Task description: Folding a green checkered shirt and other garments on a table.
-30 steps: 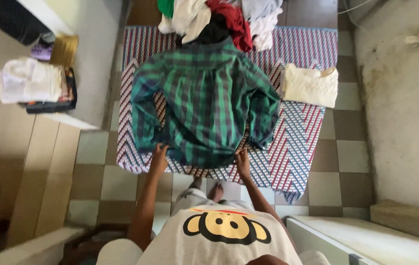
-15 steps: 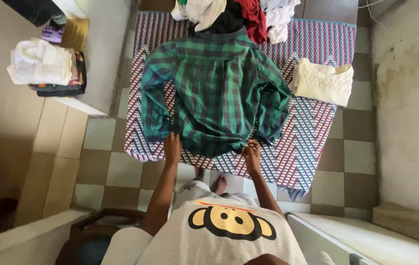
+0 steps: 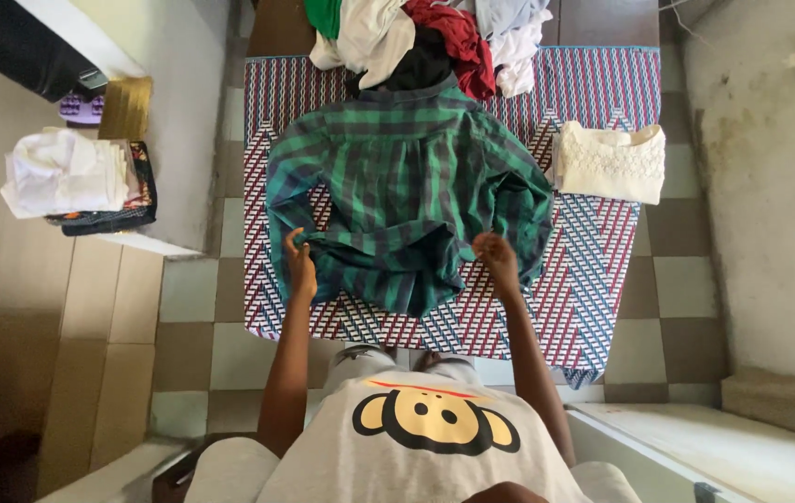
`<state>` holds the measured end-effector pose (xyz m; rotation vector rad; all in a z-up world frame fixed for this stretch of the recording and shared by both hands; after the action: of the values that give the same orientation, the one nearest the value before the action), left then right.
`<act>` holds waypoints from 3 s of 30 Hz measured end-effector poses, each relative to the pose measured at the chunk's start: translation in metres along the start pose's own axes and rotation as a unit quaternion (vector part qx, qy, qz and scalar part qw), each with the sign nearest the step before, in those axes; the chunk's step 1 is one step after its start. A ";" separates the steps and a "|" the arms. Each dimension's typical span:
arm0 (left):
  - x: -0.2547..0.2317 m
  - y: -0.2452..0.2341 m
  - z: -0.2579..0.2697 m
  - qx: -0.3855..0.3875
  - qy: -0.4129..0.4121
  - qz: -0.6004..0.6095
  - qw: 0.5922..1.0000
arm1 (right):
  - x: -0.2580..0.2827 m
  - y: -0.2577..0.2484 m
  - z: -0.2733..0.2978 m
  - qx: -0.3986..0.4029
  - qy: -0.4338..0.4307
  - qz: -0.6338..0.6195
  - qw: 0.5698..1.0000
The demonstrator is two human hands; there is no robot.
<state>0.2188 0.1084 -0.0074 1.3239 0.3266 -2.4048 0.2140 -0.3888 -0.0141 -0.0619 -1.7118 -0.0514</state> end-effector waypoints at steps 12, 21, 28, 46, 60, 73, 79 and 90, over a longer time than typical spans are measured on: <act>0.004 0.012 0.011 0.084 0.156 -0.302 0.937 | -0.086 0.039 0.058 0.105 0.053 0.220 0.968; -0.100 -0.007 0.043 -0.058 0.291 -0.256 0.920 | 0.079 -0.095 0.008 -0.207 -0.078 0.498 0.838; -0.158 -0.043 0.071 0.047 0.230 0.006 0.972 | 0.260 -0.100 0.012 -0.226 -0.237 0.310 0.893; 0.112 -0.109 0.067 0.094 -0.090 -0.409 0.903 | 0.003 -0.107 0.144 0.262 0.211 0.339 0.878; -0.032 0.047 -0.015 0.060 0.255 -0.318 0.911 | 0.030 -0.091 -0.038 0.118 0.011 0.372 0.920; -0.145 0.128 -0.163 -0.029 0.332 -0.559 0.759 | -0.002 -0.031 -0.265 0.117 -0.254 0.387 0.879; -0.137 0.160 -0.201 -0.007 0.292 -0.632 0.717 | -0.054 -0.030 -0.319 0.126 -0.148 0.486 0.852; -0.135 0.194 -0.239 0.066 0.317 -0.582 0.746 | -0.088 -0.043 -0.341 0.109 -0.063 0.569 0.813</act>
<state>0.5495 0.0515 -0.0245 2.5175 1.6152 -2.6876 0.5600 -0.4563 -0.0529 -0.9228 -1.5512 1.0597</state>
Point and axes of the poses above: each hand's wrist, its own z-axis away from the middle knuckle, its own y-axis out of the palm, x = y × z, the point moved 8 cm from there along -z, towards the middle knuckle, and after that the axes turned 13 degrees about -y, right-handed, at the moved point
